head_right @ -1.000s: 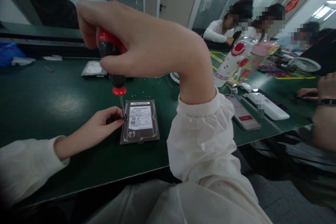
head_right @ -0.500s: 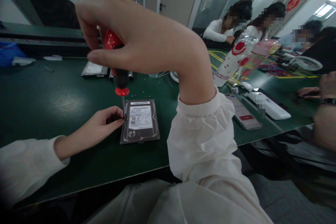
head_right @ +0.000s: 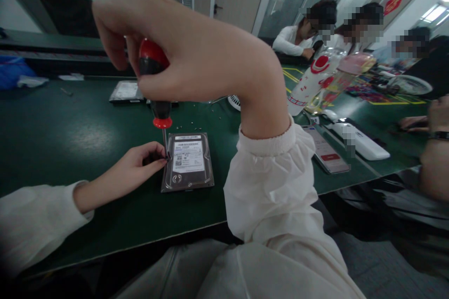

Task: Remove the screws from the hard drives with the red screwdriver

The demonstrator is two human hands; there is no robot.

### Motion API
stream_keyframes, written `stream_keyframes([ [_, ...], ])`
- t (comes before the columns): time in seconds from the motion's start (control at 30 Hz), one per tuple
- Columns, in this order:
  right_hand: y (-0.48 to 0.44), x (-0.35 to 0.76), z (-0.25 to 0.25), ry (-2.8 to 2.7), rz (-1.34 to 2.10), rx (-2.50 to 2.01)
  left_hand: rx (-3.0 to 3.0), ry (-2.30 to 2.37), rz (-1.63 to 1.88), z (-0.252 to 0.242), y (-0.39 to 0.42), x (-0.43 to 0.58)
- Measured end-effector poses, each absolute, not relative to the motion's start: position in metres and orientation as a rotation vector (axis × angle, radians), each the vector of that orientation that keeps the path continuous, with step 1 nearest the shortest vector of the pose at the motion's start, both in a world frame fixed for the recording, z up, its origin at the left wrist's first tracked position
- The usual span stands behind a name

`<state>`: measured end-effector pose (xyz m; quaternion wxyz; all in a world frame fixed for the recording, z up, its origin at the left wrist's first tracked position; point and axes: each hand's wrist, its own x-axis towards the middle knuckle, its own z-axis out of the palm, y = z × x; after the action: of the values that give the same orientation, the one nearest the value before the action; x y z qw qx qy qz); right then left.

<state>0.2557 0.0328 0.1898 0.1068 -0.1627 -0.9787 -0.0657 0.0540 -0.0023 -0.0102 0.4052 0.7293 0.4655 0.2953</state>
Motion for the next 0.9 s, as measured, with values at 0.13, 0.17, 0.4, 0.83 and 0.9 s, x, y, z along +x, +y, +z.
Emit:
stream_keyframes([
  [0.13,0.0326,0.2558,0.1903,-2.909,-0.186,-0.445,1.839,1.168,0.738,-0.0107,-0.0019,0.0535],
  [0.17,0.0331,0.2556,0.1897,-2.899,-0.189,-0.469,1.839,1.166,0.740,-0.0106,-0.0018,0.0536],
  [0.4,0.0379,0.2585,0.1871,-2.867,-0.160,-0.493,1.838,1.181,0.727,-0.0106,-0.0020,0.0528],
  [0.83,0.0353,0.2601,0.1873,-2.870,-0.158,-0.433,1.834,1.177,0.743,-0.0102,-0.0018,0.0542],
  [0.9,0.0341,0.2606,0.1882,-2.884,-0.162,-0.444,1.834,1.179,0.743,-0.0097,-0.0021,0.0543],
])
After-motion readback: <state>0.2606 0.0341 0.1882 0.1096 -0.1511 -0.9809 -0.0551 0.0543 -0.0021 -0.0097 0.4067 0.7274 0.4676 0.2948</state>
